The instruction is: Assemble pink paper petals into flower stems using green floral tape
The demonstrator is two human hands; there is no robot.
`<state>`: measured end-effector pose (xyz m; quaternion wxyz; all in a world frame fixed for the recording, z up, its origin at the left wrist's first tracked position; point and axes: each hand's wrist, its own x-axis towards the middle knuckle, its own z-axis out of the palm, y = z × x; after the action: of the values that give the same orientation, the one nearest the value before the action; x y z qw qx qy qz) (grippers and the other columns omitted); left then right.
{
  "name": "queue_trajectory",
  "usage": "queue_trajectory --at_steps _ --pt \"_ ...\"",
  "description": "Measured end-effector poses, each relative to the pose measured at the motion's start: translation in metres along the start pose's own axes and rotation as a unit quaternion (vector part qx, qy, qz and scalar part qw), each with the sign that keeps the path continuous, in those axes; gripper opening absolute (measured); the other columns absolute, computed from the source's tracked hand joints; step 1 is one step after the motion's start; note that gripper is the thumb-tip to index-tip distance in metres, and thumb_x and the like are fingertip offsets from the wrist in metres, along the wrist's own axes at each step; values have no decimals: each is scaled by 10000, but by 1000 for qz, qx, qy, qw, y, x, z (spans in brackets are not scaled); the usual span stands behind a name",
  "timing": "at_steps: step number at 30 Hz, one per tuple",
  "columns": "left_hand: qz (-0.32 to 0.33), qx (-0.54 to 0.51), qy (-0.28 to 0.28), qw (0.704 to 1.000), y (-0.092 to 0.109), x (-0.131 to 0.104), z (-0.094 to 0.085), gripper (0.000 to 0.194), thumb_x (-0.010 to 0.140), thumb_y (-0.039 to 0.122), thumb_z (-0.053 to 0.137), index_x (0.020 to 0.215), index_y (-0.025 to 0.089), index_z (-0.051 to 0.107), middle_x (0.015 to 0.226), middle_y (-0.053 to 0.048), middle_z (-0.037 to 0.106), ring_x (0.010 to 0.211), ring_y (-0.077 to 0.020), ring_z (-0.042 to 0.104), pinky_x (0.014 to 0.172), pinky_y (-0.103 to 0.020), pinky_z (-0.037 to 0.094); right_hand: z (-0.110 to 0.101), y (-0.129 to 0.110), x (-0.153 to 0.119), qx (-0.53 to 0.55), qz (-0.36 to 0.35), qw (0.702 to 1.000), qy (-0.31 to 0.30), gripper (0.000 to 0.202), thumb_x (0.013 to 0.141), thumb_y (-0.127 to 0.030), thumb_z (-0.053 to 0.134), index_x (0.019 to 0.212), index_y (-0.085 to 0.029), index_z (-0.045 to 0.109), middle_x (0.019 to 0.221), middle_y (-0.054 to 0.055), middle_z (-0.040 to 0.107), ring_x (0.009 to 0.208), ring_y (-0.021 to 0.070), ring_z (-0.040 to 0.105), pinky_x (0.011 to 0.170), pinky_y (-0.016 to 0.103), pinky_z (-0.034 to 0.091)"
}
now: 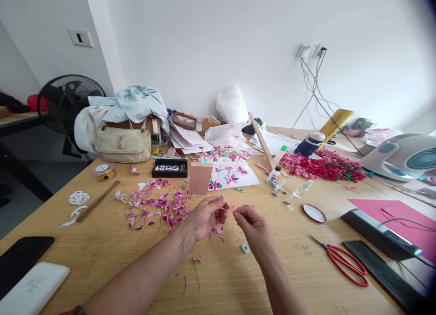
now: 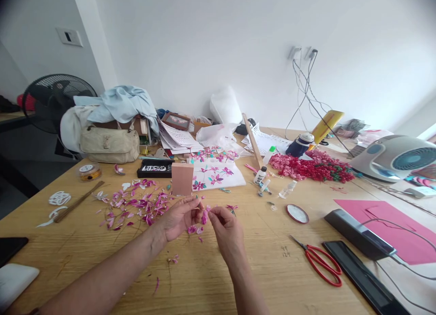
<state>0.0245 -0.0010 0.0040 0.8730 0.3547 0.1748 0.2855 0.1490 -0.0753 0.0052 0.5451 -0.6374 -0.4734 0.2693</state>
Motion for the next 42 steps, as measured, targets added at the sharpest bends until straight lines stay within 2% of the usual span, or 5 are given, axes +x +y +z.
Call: queue_trajectory --at_steps 12,18,25,34,42 --pt "-65 14 -35 997 7 -4 -2 243 757 353 579 737 121 511 781 -64 576 640 -114 566 604 -236 438 -13 12 -4 -108 1 994 13 208 737 -364 519 643 -185 566 566 -18 469 556 129 418 540 250 319" --pt "-26 43 -37 998 6 1 -8 203 724 290 632 748 114 534 593 2 503 502 -49 458 496 -158 363 -20 9 -3 -21 -16 1000 2 218 719 -377 568 621 -183 546 906 55 568 830 178 501 659 259 369" --pt "-33 43 -17 998 21 -3 -7 248 681 318 670 688 106 541 524 36 425 444 -25 372 419 -147 254 -24 14 -4 78 96 985 -123 277 737 -449 544 682 -182 492 517 -59 432 427 64 318 432 206 234" --pt "39 23 30 999 52 -7 -32 161 710 249 644 713 101 579 684 -8 509 528 -38 443 440 -138 324 -56 44 -11 -77 103 985 -118 244 744 -382 522 627 -168 540 519 -51 402 514 90 348 504 225 261" --pt "29 -44 32 998 66 -14 -32 135 691 202 653 674 93 576 705 -21 538 539 -49 468 493 -157 397 -57 66 -16 -176 68 976 -105 287 774 -387 449 584 -183 517 522 -30 476 534 116 442 537 240 333"
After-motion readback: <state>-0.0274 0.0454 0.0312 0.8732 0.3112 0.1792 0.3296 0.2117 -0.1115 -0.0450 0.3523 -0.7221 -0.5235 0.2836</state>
